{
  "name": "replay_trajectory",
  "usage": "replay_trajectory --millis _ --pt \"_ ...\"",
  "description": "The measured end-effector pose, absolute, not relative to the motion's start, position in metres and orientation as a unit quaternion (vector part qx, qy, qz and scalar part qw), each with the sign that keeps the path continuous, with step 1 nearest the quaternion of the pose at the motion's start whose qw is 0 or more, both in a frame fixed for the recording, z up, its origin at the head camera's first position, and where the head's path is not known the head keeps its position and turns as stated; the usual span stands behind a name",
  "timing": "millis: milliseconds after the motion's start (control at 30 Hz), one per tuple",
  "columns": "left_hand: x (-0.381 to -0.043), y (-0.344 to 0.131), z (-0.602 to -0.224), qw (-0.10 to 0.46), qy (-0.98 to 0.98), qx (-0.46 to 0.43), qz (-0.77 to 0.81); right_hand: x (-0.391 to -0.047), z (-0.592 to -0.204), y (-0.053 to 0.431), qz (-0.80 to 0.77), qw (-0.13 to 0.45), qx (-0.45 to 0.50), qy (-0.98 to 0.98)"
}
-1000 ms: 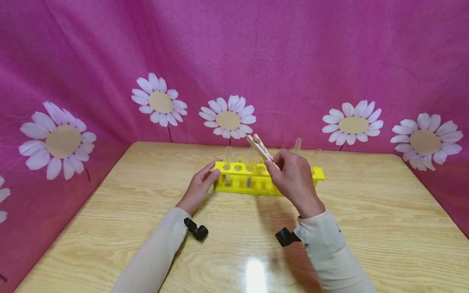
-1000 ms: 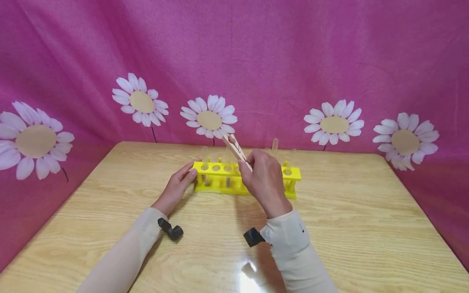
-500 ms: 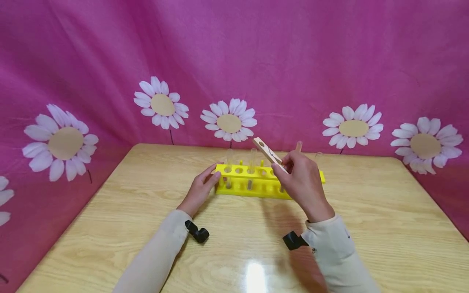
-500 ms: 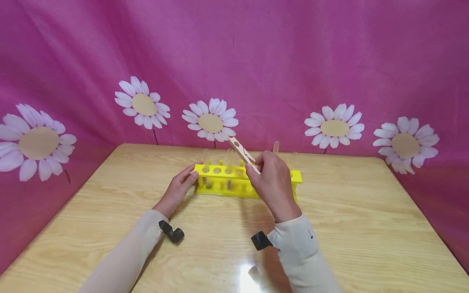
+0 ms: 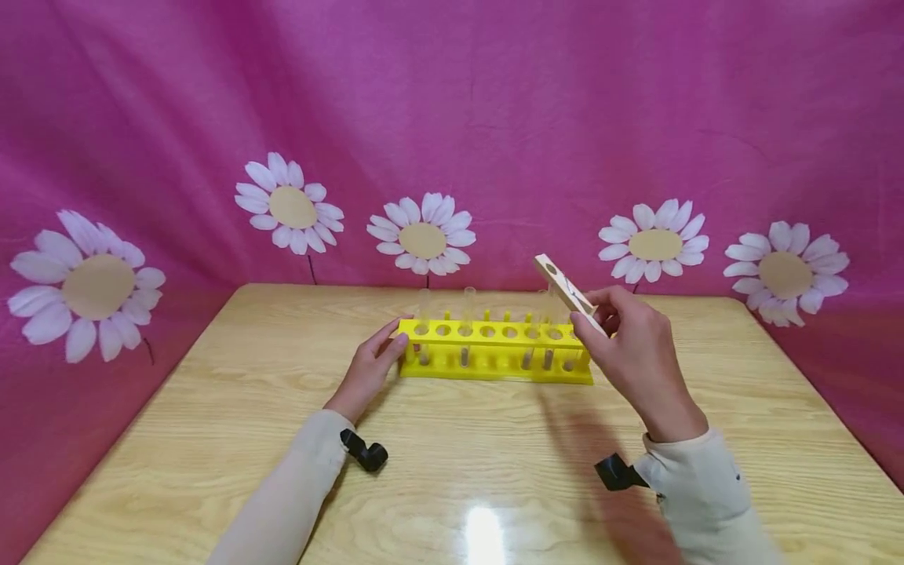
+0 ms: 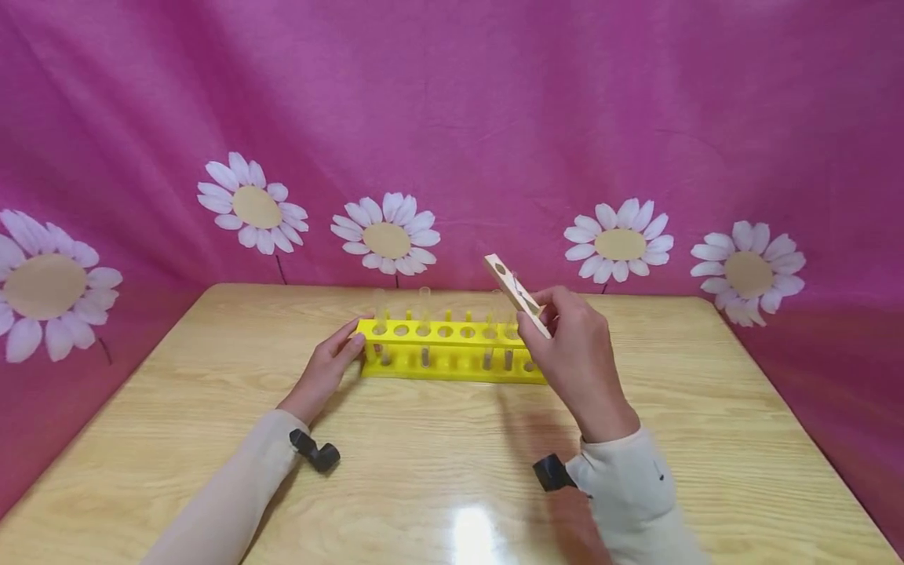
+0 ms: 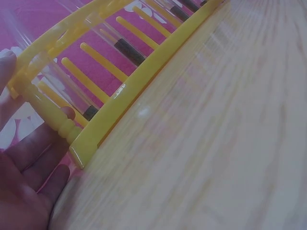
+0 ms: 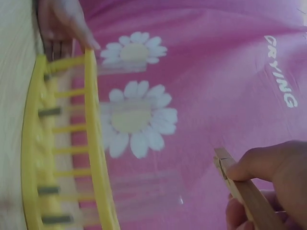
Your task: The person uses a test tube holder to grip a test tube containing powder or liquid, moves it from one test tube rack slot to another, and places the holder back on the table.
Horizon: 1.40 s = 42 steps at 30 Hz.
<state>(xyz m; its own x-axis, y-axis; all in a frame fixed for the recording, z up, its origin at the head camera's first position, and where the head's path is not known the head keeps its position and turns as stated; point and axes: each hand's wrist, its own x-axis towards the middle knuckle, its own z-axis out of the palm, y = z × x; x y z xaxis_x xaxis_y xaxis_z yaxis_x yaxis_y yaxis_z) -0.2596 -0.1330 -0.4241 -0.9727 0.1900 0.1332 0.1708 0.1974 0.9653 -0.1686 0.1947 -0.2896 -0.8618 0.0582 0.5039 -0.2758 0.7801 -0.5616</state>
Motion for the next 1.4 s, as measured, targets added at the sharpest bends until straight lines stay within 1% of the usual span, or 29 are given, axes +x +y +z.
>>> replay_trajectory --millis 467,600,667,733,867,1000,1167,1400 --pt "-0.257 -0.135 -0.429 0.011 0.772 0.107 0.626 -0.161 -0.308 0.245 0.277 0.276 0.008 -0.92" --pt "-0.258 -0.135 -0.43 0.016 0.768 0.106 0.631 -0.164 -0.316 0.255 0.264 0.264 -0.008 -0.928" --pt "-0.258 -0.134 -0.429 0.022 0.767 0.105 0.632 -0.165 -0.32 0.26 0.256 0.251 -0.02 -0.933" --pt "-0.253 -0.132 -0.419 0.024 0.772 0.103 0.627 -0.167 -0.324 0.266 0.248 0.232 -0.038 -0.94" --pt "-0.251 -0.131 -0.412 0.029 0.775 0.102 0.623 -0.172 -0.334 0.278 0.231 0.183 -0.068 -0.953" --pt "-0.259 -0.134 -0.425 0.024 0.769 0.101 0.631 -0.175 -0.343 0.285 0.222 0.14 -0.088 -0.961" --pt "-0.26 -0.132 -0.426 0.01 0.77 0.107 0.628 -0.179 -0.351 0.289 0.227 0.095 -0.111 -0.963" --pt "-0.259 -0.133 -0.424 0.012 0.77 0.101 0.629 -0.183 -0.362 0.292 0.218 0.024 -0.132 -0.967"
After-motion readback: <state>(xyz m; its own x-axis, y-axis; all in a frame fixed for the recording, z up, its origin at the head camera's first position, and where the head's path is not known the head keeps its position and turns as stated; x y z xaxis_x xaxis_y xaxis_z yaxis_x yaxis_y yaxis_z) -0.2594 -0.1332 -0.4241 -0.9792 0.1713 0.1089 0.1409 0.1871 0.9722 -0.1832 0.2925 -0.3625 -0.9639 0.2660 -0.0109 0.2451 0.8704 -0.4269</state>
